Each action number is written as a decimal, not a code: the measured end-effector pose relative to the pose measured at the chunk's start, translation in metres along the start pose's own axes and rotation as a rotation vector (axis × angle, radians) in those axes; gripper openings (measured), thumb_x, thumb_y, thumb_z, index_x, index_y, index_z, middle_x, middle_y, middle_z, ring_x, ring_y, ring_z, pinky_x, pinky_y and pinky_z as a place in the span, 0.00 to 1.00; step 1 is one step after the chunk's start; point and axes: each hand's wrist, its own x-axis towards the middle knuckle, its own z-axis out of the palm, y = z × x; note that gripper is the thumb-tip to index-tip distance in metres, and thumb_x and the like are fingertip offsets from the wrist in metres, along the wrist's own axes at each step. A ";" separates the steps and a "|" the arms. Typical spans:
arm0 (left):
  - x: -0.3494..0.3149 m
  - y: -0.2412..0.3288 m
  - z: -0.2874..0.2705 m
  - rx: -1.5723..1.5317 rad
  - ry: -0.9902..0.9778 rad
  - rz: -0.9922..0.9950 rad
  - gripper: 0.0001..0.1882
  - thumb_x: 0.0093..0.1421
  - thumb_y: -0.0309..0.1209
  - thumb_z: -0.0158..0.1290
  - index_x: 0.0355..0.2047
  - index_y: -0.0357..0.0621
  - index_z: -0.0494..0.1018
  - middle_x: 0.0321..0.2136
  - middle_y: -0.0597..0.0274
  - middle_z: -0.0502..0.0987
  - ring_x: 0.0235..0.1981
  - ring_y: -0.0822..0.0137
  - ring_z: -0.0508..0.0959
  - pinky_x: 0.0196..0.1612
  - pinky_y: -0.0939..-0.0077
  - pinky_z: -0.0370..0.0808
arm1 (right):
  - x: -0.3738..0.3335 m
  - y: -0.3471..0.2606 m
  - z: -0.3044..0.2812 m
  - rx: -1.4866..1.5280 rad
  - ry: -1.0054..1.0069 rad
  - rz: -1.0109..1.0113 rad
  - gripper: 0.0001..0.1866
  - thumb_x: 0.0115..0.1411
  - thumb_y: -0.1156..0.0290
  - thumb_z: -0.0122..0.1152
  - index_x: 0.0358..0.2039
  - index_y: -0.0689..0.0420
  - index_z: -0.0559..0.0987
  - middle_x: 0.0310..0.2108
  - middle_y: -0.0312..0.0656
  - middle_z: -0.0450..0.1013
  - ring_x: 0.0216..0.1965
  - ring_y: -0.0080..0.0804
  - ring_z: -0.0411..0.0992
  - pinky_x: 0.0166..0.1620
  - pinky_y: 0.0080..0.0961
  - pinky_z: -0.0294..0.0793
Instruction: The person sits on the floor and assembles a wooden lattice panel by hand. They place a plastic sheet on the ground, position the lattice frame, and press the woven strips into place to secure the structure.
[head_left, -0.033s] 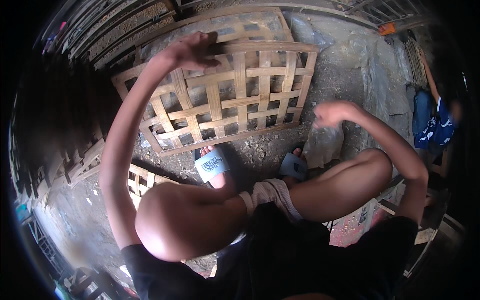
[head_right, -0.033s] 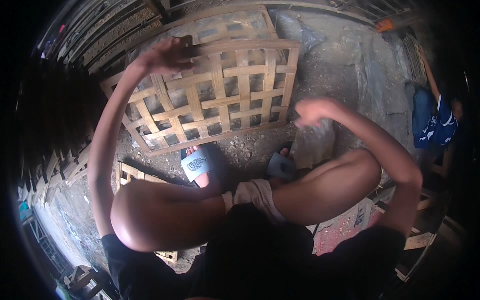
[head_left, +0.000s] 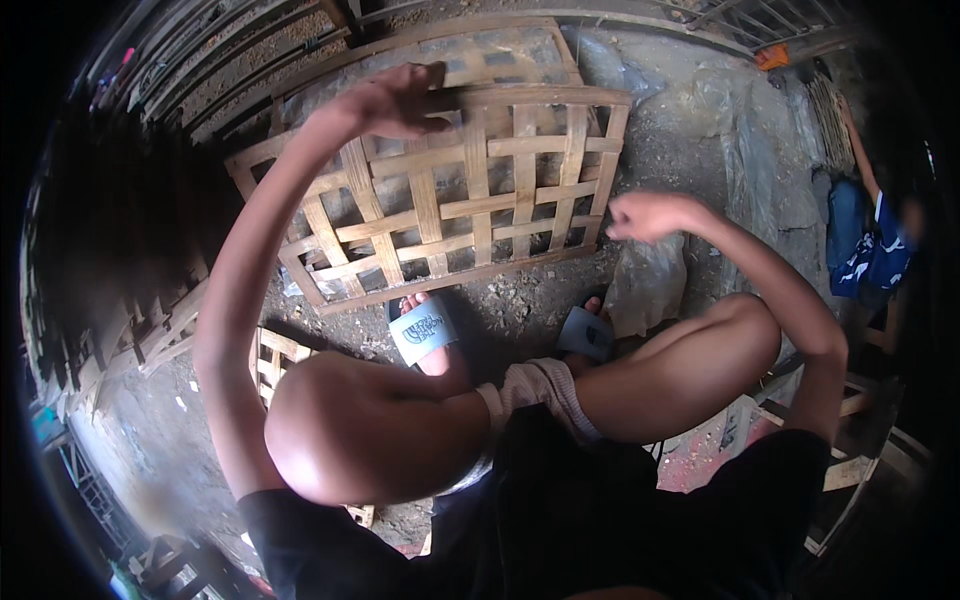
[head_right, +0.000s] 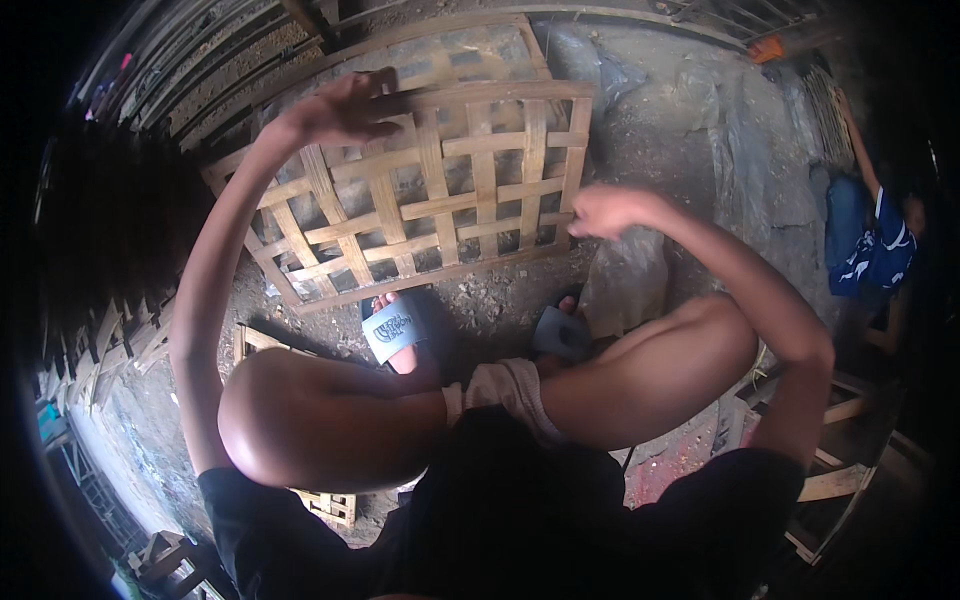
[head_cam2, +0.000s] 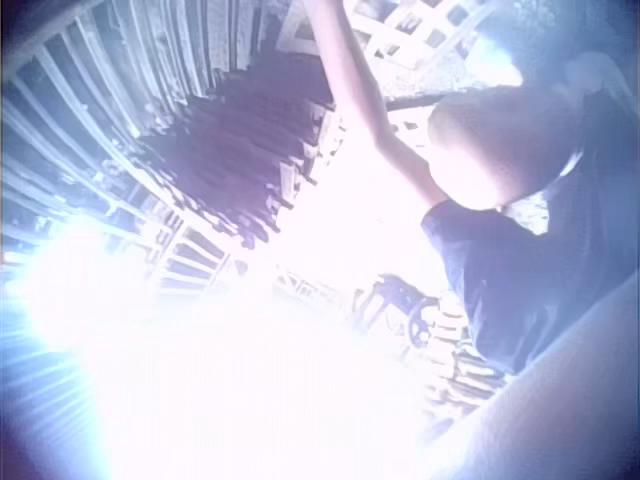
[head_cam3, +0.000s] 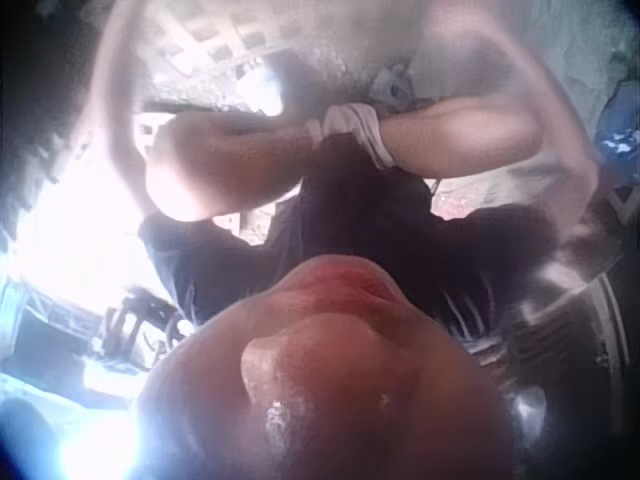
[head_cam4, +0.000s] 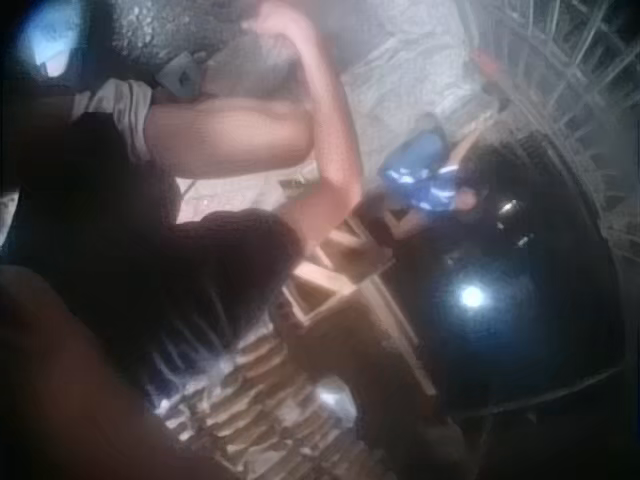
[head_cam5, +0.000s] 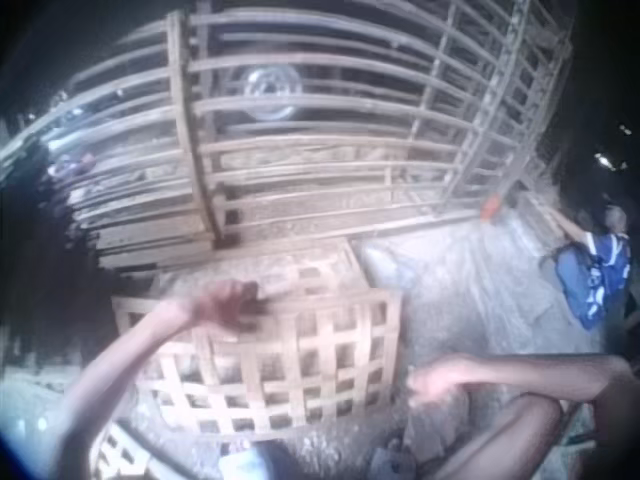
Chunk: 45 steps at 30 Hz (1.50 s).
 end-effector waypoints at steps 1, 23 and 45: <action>0.024 0.029 -0.015 -0.076 -0.088 -0.057 0.27 0.74 0.54 0.52 0.61 0.48 0.77 0.52 0.47 0.81 0.49 0.45 0.83 0.56 0.53 0.81 | 0.004 0.003 -0.003 0.195 0.159 -0.086 0.19 0.74 0.56 0.62 0.38 0.62 0.78 0.25 0.41 0.79 0.26 0.29 0.78 0.32 0.35 0.77; 0.091 0.078 -0.032 -0.006 -0.092 -0.067 0.19 0.75 0.39 0.48 0.61 0.47 0.75 0.53 0.49 0.83 0.57 0.47 0.82 0.60 0.54 0.78 | 0.126 -0.108 -0.032 2.429 0.947 -0.338 0.06 0.75 0.62 0.61 0.50 0.43 0.82 0.34 0.26 0.79 0.29 0.15 0.72 0.32 0.16 0.71; 0.057 0.061 0.048 0.261 0.776 0.133 0.13 0.70 0.35 0.55 0.43 0.36 0.76 0.41 0.51 0.81 0.48 0.54 0.82 0.52 0.51 0.77 | 0.083 -0.073 -0.006 1.772 0.907 -0.114 0.09 0.67 0.66 0.67 0.31 0.50 0.76 0.24 0.25 0.65 0.24 0.16 0.61 0.30 0.20 0.63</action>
